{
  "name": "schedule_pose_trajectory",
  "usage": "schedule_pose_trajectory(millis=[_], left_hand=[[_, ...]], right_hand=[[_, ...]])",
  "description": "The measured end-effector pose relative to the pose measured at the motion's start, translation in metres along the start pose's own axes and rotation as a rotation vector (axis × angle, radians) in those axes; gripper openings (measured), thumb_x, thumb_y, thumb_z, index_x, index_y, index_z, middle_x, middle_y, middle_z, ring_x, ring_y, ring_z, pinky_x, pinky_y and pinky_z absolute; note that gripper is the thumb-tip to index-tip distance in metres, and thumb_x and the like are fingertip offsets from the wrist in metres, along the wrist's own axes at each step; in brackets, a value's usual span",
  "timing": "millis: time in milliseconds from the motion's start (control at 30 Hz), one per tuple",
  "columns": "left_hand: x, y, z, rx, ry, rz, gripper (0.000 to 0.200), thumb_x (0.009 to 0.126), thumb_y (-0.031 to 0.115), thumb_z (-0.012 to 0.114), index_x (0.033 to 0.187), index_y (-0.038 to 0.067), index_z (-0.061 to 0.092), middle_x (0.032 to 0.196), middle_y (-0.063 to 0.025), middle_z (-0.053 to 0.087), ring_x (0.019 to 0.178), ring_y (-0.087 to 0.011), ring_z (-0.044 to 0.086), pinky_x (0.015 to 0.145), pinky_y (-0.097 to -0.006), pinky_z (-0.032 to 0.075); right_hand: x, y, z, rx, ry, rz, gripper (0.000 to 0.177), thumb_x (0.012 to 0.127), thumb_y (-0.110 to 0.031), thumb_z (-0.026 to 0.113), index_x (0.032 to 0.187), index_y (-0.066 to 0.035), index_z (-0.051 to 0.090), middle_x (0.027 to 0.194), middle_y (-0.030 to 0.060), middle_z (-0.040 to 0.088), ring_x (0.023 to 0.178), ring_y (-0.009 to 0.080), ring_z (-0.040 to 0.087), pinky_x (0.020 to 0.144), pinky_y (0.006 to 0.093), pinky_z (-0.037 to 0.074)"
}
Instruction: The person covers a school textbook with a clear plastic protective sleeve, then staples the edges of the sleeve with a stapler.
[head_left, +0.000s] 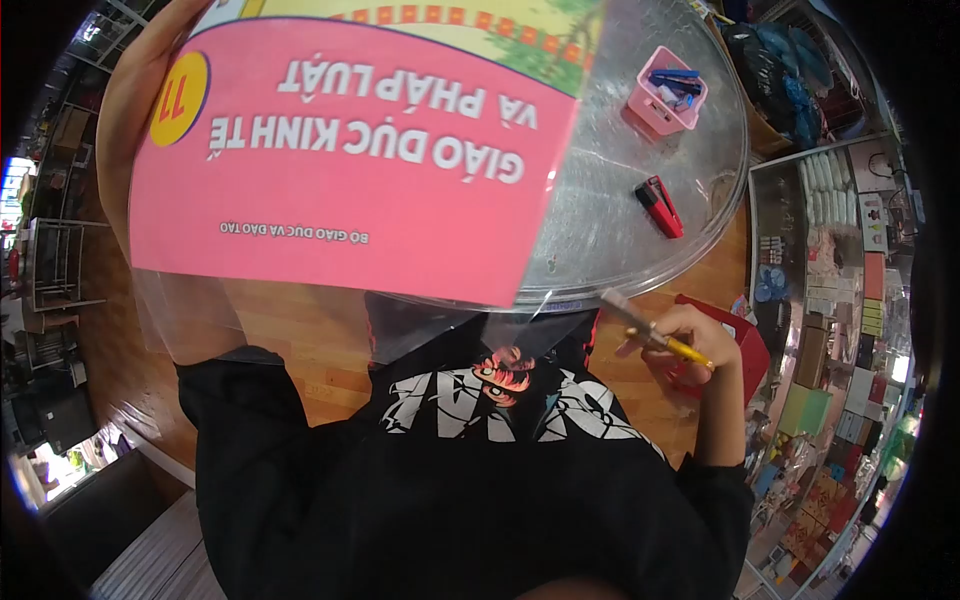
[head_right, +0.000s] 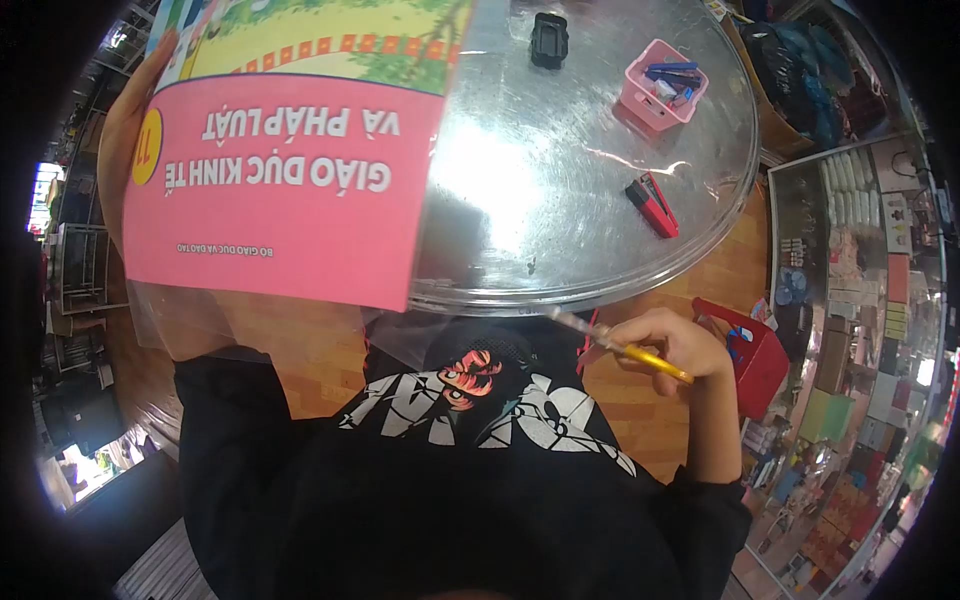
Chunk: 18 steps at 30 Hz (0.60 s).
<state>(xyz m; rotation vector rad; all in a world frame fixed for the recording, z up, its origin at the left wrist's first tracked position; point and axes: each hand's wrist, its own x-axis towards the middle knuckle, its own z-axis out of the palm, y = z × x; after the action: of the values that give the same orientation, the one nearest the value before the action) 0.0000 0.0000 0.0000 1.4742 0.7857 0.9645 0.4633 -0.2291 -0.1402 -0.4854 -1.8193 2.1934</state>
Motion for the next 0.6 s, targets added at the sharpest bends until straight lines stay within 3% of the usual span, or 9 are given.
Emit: schedule_pose_trajectory(millis=[67, 100, 167, 233, 300, 433, 467, 567, 600], left_hand=[[-0.005, -0.006, 0.004, -0.086, 0.126, -0.038, 0.046, 0.084, 0.024, 0.052, 0.123, 0.004, 0.037, 0.109, -0.0234, 0.051, 0.074, -0.0235, 0.063, 0.053, -0.0327, 0.055], [0.002, -0.002, 0.008, -0.08, 0.124, -0.019, 0.046, 0.084, 0.024, 0.052, 0.123, 0.004, 0.037, 0.109, -0.0234, 0.051, 0.074, -0.0235, 0.063, 0.053, -0.0327, 0.055], [0.01, -0.004, 0.032, -0.277, 0.191, -0.132, 0.035, 0.084, 0.022, 0.051, 0.109, -0.001, 0.043, 0.097, -0.0199, 0.057, 0.072, -0.0224, 0.064, 0.056, -0.0324, 0.055], [0.017, -0.014, 0.04, -0.343, 0.143, -0.168, 0.029, 0.084, 0.021, 0.052, 0.098, -0.004, 0.052, 0.088, -0.0125, 0.061, 0.067, -0.0153, 0.062, 0.058, -0.0242, 0.052], [0.019, -0.022, 0.058, -0.241, 0.227, -0.129, 0.027, 0.085, 0.021, 0.051, 0.096, -0.004, 0.053, 0.086, -0.0119, 0.061, 0.065, -0.0127, 0.061, 0.057, -0.0227, 0.05], [0.023, -0.04, 0.066, -0.218, 0.27, -0.111, 0.028, 0.085, 0.022, 0.051, 0.095, -0.004, 0.052, 0.084, -0.011, 0.061, 0.063, -0.0102, 0.06, 0.056, -0.0216, 0.049], [0.02, -0.042, 0.066, -0.201, 0.272, -0.128, 0.028, 0.085, 0.022, 0.052, 0.095, -0.004, 0.052, 0.083, -0.0106, 0.061, 0.063, -0.0094, 0.059, 0.056, -0.0213, 0.049], [0.016, -0.046, 0.062, -0.18, 0.285, -0.154, 0.029, 0.085, 0.023, 0.052, 0.094, -0.004, 0.052, 0.082, -0.0098, 0.061, 0.061, -0.0092, 0.059, 0.054, -0.0208, 0.049], [0.015, -0.048, 0.061, -0.181, 0.305, -0.174, 0.028, 0.085, 0.022, 0.052, 0.094, -0.004, 0.052, 0.082, -0.0099, 0.061, 0.06, -0.01, 0.059, 0.053, -0.0209, 0.049]], right_hand=[[-0.003, 0.001, 0.014, 0.242, 0.512, 0.127, 0.071, 0.066, -0.047, 0.068, 0.109, 0.003, 0.042, 0.079, 0.0032, 0.047, 0.067, 0.0106, 0.045, 0.064, 0.0215, 0.039], [0.008, -0.003, 0.013, 0.225, 0.514, 0.116, 0.071, 0.066, -0.047, 0.068, 0.109, 0.003, 0.042, 0.079, 0.0032, 0.047, 0.067, 0.0106, 0.045, 0.064, 0.0215, 0.039], [0.05, 0.0, 0.028, 0.048, 1.09, -0.062, 0.051, 0.066, -0.043, 0.07, 0.087, -0.005, 0.042, 0.093, 0.0113, 0.051, 0.081, 0.0163, 0.052, 0.069, 0.0249, 0.042], [0.088, 0.005, 0.024, 0.244, 1.078, -0.368, 0.043, 0.07, -0.035, 0.068, 0.082, -0.008, 0.038, 0.109, 0.0204, 0.048, 0.097, 0.0254, 0.051, 0.076, 0.0307, 0.044], [0.126, 0.0, 0.018, 0.298, 0.964, -0.565, 0.034, 0.072, -0.024, 0.064, 0.082, -0.008, 0.035, 0.119, 0.0276, 0.041, 0.107, 0.0369, 0.047, 0.079, 0.0342, 0.046], [0.169, -0.011, 0.014, 0.391, 1.121, -0.508, 0.036, 0.068, -0.003, 0.065, 0.082, -0.007, 0.033, 0.098, 0.019, 0.052, 0.089, 0.0233, 0.056, 0.07, 0.0324, 0.05], [0.176, -0.015, 0.015, 0.476, 1.127, -0.567, 0.037, 0.067, 0.004, 0.064, 0.081, -0.008, 0.032, 0.084, 0.0122, 0.055, 0.071, 0.0176, 0.059, 0.061, 0.0289, 0.049], [0.168, -0.022, 0.017, 0.452, 1.119, -0.428, 0.039, 0.069, 0.005, 0.062, 0.091, -0.006, 0.031, 0.081, 0.0146, 0.053, 0.069, 0.0196, 0.057, 0.06, 0.0295, 0.048], [0.166, -0.02, 0.015, 0.413, 1.132, -0.454, 0.038, 0.07, 0.005, 0.061, 0.09, -0.006, 0.031, 0.073, 0.0129, 0.053, 0.058, 0.0197, 0.056, 0.055, 0.0287, 0.047]])
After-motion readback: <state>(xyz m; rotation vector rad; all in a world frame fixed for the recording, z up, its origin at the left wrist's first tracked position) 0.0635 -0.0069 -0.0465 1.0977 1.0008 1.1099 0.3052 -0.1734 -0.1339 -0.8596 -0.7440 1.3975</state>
